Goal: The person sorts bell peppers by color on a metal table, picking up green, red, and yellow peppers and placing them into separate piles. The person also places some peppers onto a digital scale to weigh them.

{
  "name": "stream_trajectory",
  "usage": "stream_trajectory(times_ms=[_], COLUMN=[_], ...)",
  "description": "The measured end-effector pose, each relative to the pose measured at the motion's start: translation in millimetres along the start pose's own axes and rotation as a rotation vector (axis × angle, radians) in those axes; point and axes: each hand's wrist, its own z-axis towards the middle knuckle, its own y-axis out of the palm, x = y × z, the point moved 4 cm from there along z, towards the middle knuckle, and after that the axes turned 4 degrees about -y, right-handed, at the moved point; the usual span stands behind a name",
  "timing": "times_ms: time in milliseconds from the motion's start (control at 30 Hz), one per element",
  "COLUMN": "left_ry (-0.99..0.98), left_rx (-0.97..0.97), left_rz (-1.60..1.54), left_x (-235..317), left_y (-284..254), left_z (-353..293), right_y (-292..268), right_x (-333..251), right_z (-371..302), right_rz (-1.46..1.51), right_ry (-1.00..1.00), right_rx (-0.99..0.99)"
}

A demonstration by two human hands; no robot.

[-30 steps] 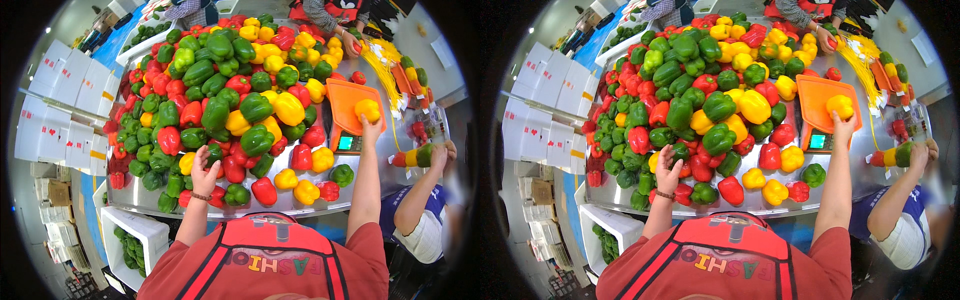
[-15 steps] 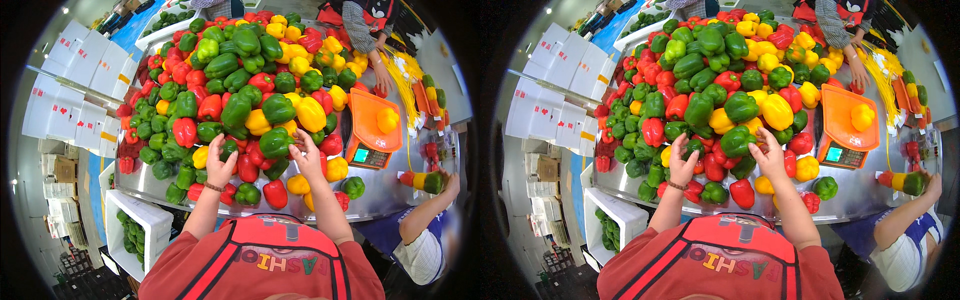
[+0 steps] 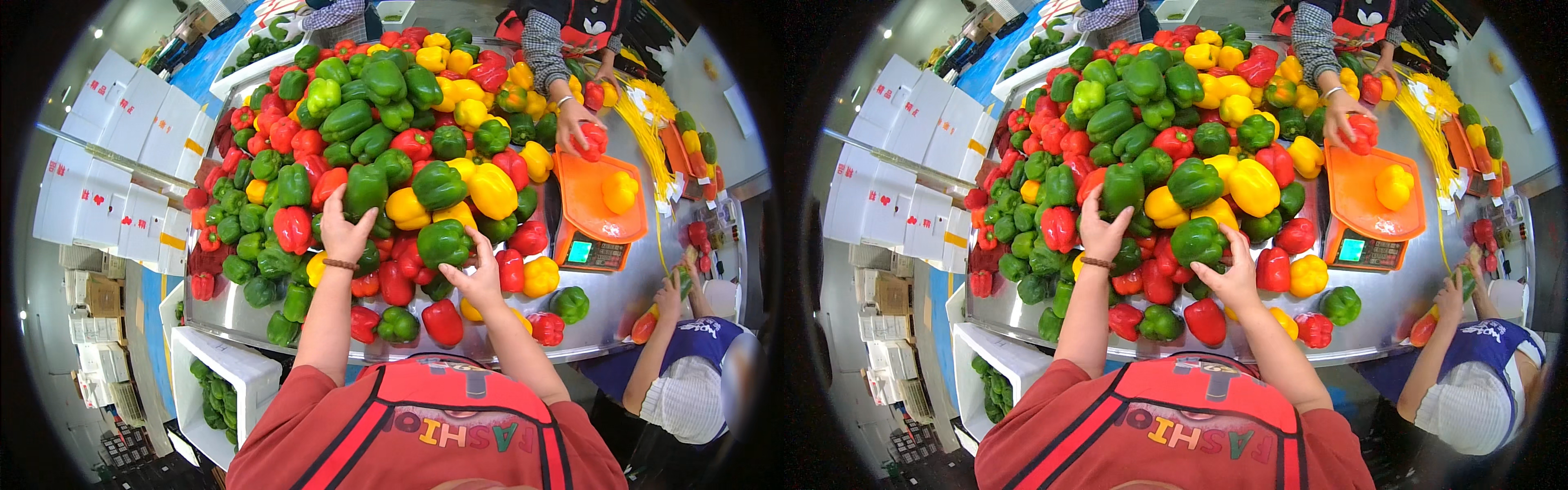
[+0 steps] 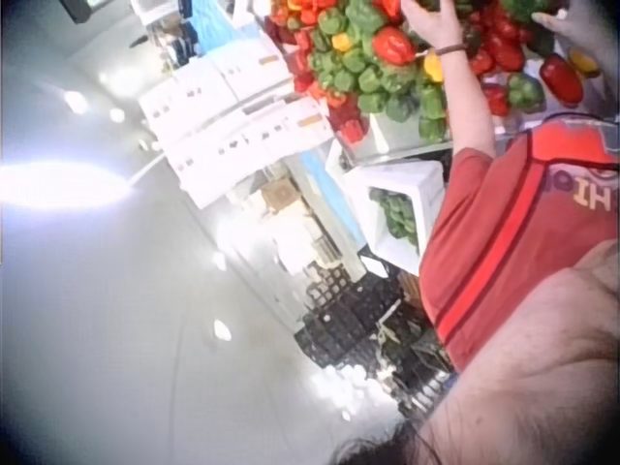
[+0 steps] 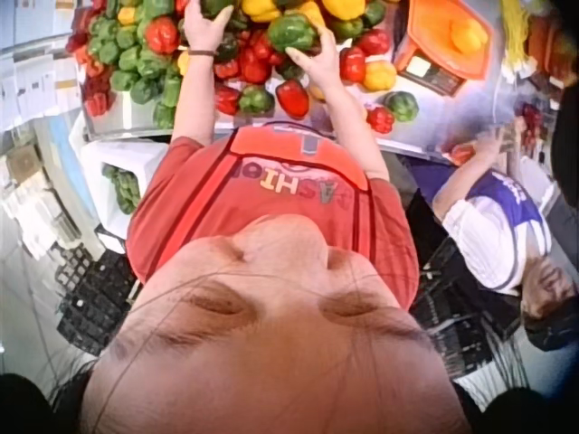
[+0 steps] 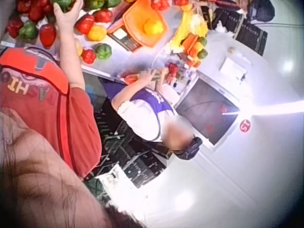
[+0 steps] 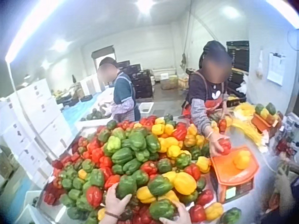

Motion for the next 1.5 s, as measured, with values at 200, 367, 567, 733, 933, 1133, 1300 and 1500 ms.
stream_trajectory(times_ms=[200, 367, 567, 733, 933, 1133, 1300, 1500], left_ry=[-0.155, -0.036, 0.189, 0.295, 0.172, 0.133, 0.058, 0.039], left_rx=[0.067, 0.030, 0.099, -0.163, -0.222, -0.213, -0.177, -0.124], left_rz=[-0.087, 0.169, -0.013, 0.039, 0.095, 0.087, 0.062, 0.024], left_x=[-50.3, -30.1, 12.2, 23.8, 4.2, 4.4, -4.4, -8.3], left_y=[-16.5, -26.6, -23.2, -12.2, -15.1, -27.3, -45.9, -52.0], left_z=[-0.9, -7.4, -14.4, -44.2, -79.2, -91.2, -105.1, -105.7], right_y=[-6.9, 2.5, 42.6, 55.9, 59.5, 105.0, 128.5, 129.1], right_x=[15.2, -11.4, -56.1, -61.9, -88.7, -58.5, -51.1, -60.8], right_z=[-17.6, -15.7, 22.1, 54.8, 167.0, 288.2, 315.2, 308.5], right_rz=[0.084, -0.041, -0.338, -0.472, -0.485, -0.807, -0.907, -0.630], right_ry=[0.043, -0.099, -0.429, -0.590, -0.754, -0.373, -0.234, -0.338], right_rx=[0.065, 0.026, -0.063, -0.252, -0.094, -0.097, -0.130, -0.156])
